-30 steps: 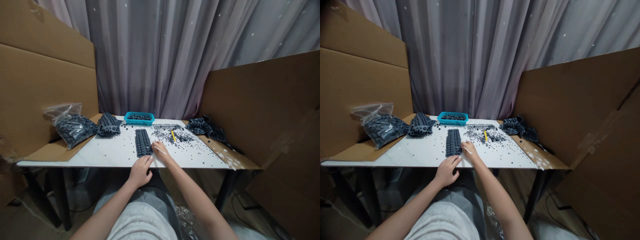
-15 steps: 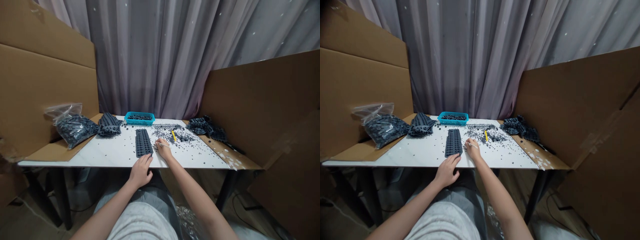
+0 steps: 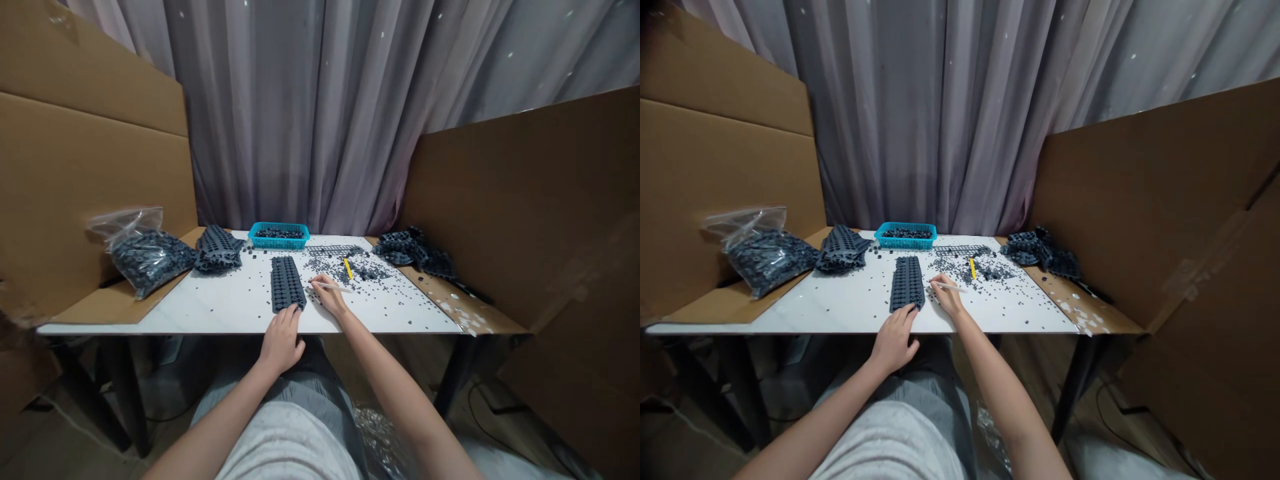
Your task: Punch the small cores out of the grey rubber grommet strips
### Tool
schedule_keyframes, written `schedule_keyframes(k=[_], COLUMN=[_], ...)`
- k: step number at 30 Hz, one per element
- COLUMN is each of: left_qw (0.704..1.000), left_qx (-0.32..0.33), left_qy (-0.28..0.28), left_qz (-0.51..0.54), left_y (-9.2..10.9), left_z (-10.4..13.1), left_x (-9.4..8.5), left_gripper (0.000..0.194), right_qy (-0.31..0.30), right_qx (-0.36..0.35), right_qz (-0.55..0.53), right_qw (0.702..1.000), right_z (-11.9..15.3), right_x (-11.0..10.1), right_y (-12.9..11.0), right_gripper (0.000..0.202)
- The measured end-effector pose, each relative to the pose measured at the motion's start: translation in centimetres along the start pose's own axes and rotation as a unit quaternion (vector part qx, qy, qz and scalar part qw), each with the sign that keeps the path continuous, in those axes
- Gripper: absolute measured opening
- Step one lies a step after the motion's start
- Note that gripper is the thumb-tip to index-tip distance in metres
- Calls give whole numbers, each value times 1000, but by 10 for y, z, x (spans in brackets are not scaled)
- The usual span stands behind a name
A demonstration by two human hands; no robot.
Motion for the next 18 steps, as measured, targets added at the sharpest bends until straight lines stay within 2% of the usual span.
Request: schedule_keyframes(k=[11,18], left_qw=[1000,1000], left_qx=[1,-2], left_qy=[-3,-8], left_qz=[-2,13], left_y=[0,-2], left_z=[0,-2], left_x=[3,-3], left_gripper=[58,53], right_qy=[8,-9], right_qx=[11,62], right_qz=[-41,-83], right_qw=[999,995], right_z=[0,3], right_x=[-3,0], right_y=[-4,1], right_gripper=[13,20])
Point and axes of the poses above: each hand's wrist, its own z-axis away from the middle knuckle, its own x-axis out of the palm, y = z × x, the point moved 9 cm from there along -z, towards the middle knuckle, and after that the axes turned 2 degrees about x, right-handed, at the moved point
